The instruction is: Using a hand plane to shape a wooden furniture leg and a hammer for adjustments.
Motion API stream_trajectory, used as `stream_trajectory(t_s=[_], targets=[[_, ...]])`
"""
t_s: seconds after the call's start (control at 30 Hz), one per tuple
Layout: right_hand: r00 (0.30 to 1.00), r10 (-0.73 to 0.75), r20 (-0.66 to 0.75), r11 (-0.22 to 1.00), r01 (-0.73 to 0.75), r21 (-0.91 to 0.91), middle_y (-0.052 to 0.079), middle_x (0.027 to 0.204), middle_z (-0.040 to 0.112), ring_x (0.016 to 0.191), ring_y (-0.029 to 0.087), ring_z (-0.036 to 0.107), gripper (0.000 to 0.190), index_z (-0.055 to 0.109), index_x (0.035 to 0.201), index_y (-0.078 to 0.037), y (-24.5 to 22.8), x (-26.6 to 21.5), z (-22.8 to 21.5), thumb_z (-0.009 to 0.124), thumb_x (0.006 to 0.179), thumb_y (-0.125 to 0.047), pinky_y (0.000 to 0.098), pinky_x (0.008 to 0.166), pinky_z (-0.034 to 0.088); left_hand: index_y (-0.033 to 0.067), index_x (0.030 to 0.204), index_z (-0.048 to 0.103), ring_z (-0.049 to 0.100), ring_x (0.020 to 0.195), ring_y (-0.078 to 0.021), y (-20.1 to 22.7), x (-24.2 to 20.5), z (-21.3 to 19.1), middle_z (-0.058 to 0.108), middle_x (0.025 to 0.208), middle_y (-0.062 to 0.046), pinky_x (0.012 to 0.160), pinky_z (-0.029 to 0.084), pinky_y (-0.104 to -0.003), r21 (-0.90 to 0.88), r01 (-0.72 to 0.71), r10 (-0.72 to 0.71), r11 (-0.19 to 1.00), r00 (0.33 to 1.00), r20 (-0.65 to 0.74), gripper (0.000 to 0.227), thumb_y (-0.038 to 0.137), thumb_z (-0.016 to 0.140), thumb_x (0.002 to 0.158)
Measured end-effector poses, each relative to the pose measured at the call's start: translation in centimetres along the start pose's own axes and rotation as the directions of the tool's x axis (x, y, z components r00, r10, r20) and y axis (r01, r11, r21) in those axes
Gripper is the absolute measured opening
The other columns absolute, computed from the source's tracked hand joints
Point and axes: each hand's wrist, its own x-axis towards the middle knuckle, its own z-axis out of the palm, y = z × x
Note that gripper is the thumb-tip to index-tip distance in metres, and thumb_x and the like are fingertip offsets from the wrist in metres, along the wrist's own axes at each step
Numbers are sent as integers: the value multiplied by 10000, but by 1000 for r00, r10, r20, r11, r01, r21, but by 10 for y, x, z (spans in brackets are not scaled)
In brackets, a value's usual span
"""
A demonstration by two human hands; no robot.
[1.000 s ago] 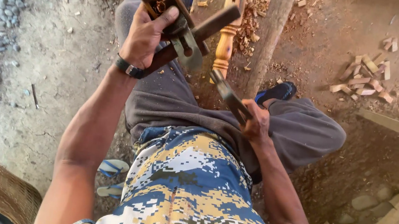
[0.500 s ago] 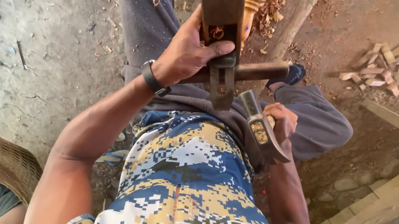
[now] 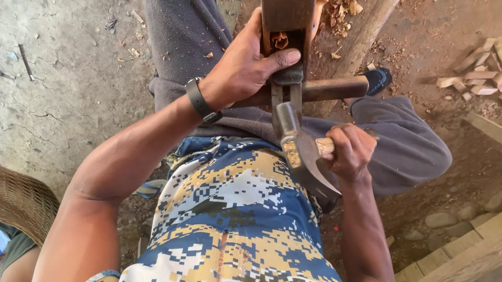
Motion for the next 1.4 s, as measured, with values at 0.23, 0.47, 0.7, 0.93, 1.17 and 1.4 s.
stream_trajectory(t_s=[0.23, 0.47, 0.7, 0.93, 1.17, 1.4], targets=[[994, 41, 104, 997, -34, -74, 71, 820, 653, 605, 208, 536, 426, 662, 1030, -51, 3, -8, -15, 606, 1143, -458, 415, 559, 445, 90, 1488, 420, 796, 1254, -345, -22, 16, -26, 728, 1413, -181, 1086, 710, -536, 123, 86, -84, 989, 996, -21, 558, 150, 782, 1068], [916, 115, 385, 921, 47, -386, 18, 862, 674, 662, 198, 651, 414, 736, 1064, -129, 42, -44, -20, 834, 1037, -531, 356, 607, 488, 83, 1706, 74, 929, 1007, -332, -73, 20, -138, 842, 1418, -216, 790, 810, -441, 620, 79, 74, 780, 974, -216, 709, 145, 633, 1274], [908, -27, 418, 934, 171, -313, 30, 973, 667, 828, 210, 630, 372, 733, 1062, -141, 64, -29, 70, 826, 1054, -501, 343, 727, 516, 59, 1491, 377, 857, 940, -315, -44, 30, -105, 792, 1224, -212, 793, 749, -440, 528, 88, -25, 845, 992, -125, 514, 493, 487, 1237], [951, 182, 249, 926, -81, -369, 208, 1685, 496, 1517, 344, 472, 775, 507, 1632, -5, 116, 97, 86, 316, 1206, -624, 555, 1311, 297, 11, 1459, 523, 675, 1068, -261, -13, 22, -68, 678, 1228, -153, 942, 584, -421, 471, 210, -156, 857, 976, -152, 765, 684, 526, 1094], [708, 263, 656, 947, -60, -315, 291, 1901, 34, 1739, 437, -4, 1132, 96, 1839, -61, 99, 237, 127, 60, 1065, -887, 652, 1378, -91, 3, 1506, 511, 734, 1099, -242, -3, -6, -77, 738, 1301, -155, 978, 588, -372, 446, 289, -170, 847, 942, -289, 677, 474, 734, 1075], [993, 105, 52, 989, -98, -112, 216, 1548, 680, 1488, 352, 609, 349, 670, 1477, 26, 124, 131, 105, 608, 1149, -77, 568, 1365, 357, 31, 1478, 451, 796, 1043, -291, -9, 16, -70, 731, 1252, -175, 918, 678, -445, 469, 395, -309, 790, 917, -253, 776, 607, 700, 1022]])
